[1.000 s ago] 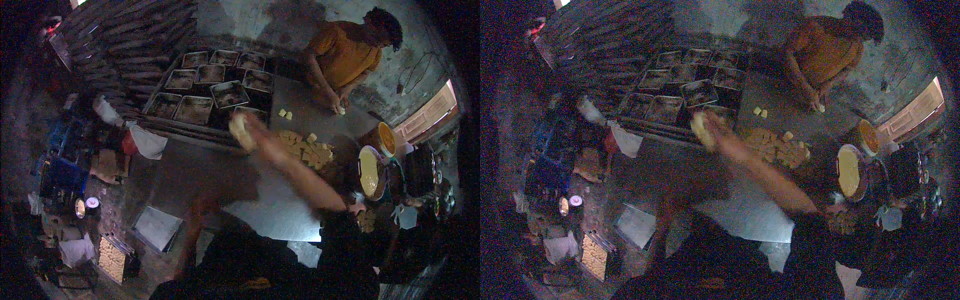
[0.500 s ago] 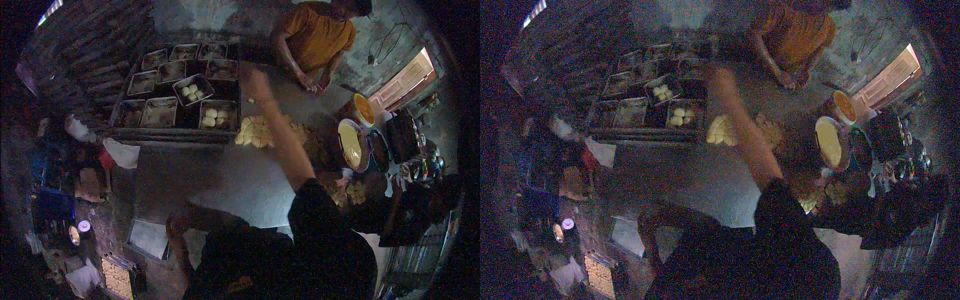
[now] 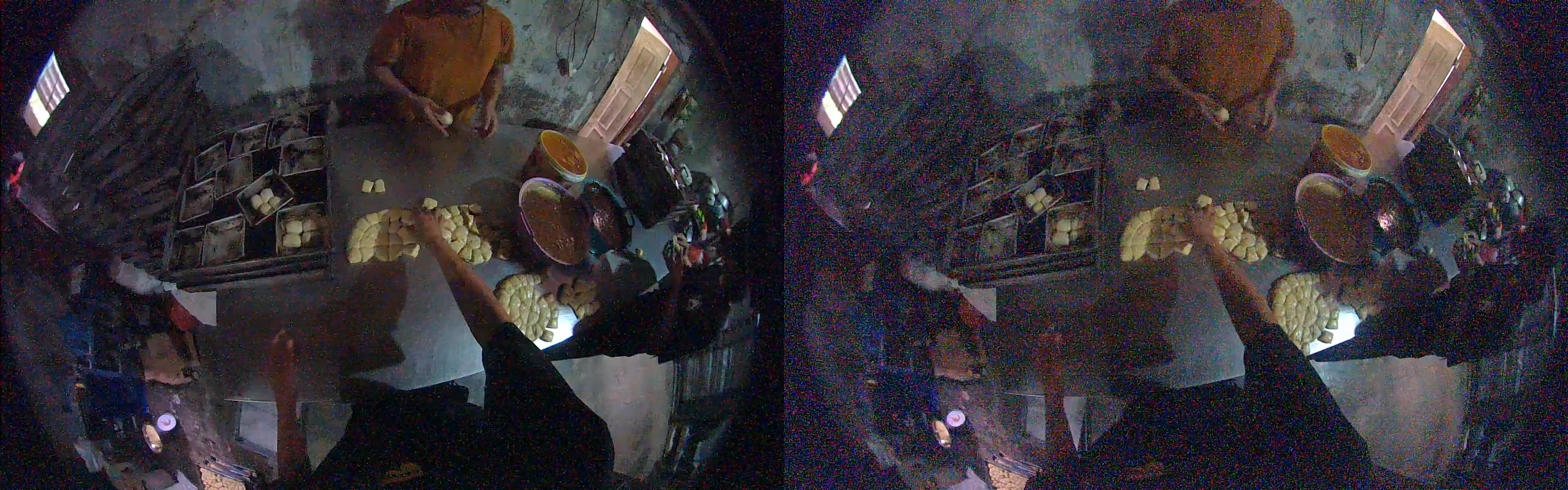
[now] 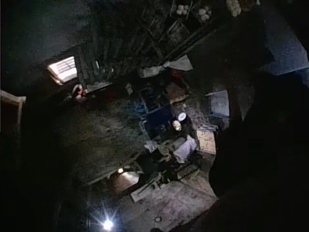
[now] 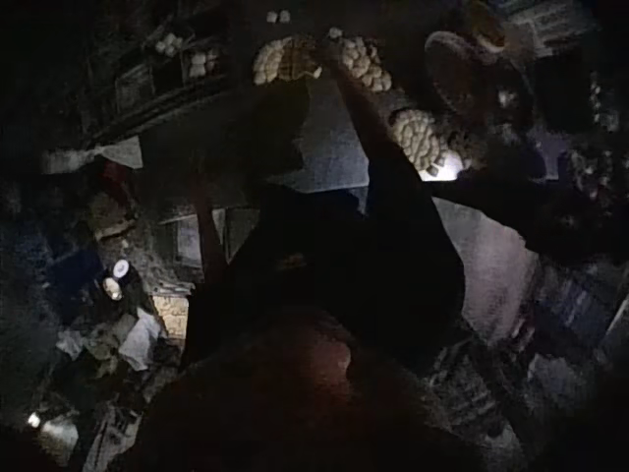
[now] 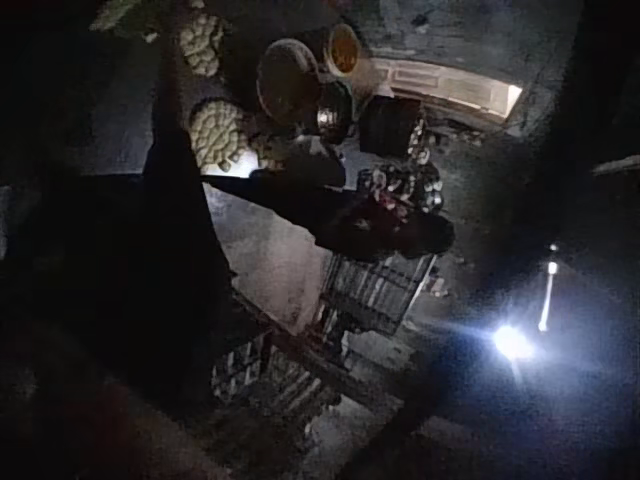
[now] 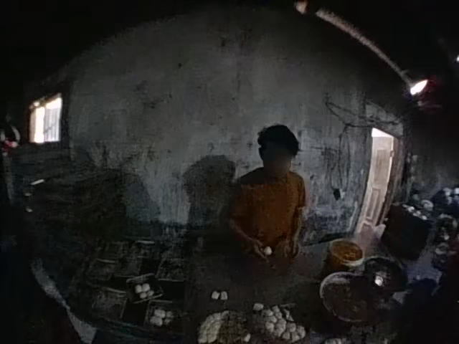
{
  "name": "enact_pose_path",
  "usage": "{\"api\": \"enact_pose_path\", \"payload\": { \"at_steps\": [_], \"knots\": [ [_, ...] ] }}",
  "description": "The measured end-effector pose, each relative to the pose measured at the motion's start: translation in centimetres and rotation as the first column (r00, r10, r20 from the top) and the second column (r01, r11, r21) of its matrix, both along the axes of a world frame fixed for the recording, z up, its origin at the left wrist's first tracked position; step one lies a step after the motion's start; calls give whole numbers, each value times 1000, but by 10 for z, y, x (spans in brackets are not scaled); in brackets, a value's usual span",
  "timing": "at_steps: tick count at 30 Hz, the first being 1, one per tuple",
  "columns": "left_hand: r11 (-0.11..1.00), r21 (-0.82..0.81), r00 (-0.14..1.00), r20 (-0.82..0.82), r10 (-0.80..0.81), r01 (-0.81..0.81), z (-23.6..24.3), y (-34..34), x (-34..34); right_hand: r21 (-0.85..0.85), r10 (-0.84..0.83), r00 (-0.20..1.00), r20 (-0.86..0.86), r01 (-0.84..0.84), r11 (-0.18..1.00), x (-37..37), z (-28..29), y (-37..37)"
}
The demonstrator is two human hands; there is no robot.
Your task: The person takes small pieces of dough from a table, shapes them by hand, and places the shaped dough into metal baking trays.
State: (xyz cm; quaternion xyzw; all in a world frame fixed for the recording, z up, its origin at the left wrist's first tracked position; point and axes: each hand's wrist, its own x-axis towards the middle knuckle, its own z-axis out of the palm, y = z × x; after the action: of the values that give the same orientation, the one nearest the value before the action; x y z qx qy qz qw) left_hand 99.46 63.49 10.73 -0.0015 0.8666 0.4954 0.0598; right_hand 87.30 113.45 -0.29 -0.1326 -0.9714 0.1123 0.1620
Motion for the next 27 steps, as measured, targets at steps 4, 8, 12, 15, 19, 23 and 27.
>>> {"api": "enact_pose_path", "payload": {
  "at_steps": [4,8,12,15,19,23,27],
  "knots": [
    [961,254,992,25,-122,112,11,55,23,-419,19,973,-231,-118,900,20,12,3],
    [748,648,940,146,-309,145,-5,119,64,-637,-89,942,-323,-147,757,110,56,7],
    [590,803,759,437,-483,-87,-18,193,107,-920,-104,963,-247,-199,337,232,89,-42],
    [439,886,799,370,-473,-150,-15,240,140,-686,110,989,-99,-148,712,302,113,-74],
    [611,646,841,-92,-534,458,2,292,162,-713,-123,969,-214,-69,698,351,152,-78],
    [588,751,806,130,-578,300,30,340,170,-627,-166,959,-229,-15,779,380,179,-34],
    [583,434,726,-387,-568,687,60,373,186,-892,-211,960,-186,-75,445,412,174,0]
  ]
}}
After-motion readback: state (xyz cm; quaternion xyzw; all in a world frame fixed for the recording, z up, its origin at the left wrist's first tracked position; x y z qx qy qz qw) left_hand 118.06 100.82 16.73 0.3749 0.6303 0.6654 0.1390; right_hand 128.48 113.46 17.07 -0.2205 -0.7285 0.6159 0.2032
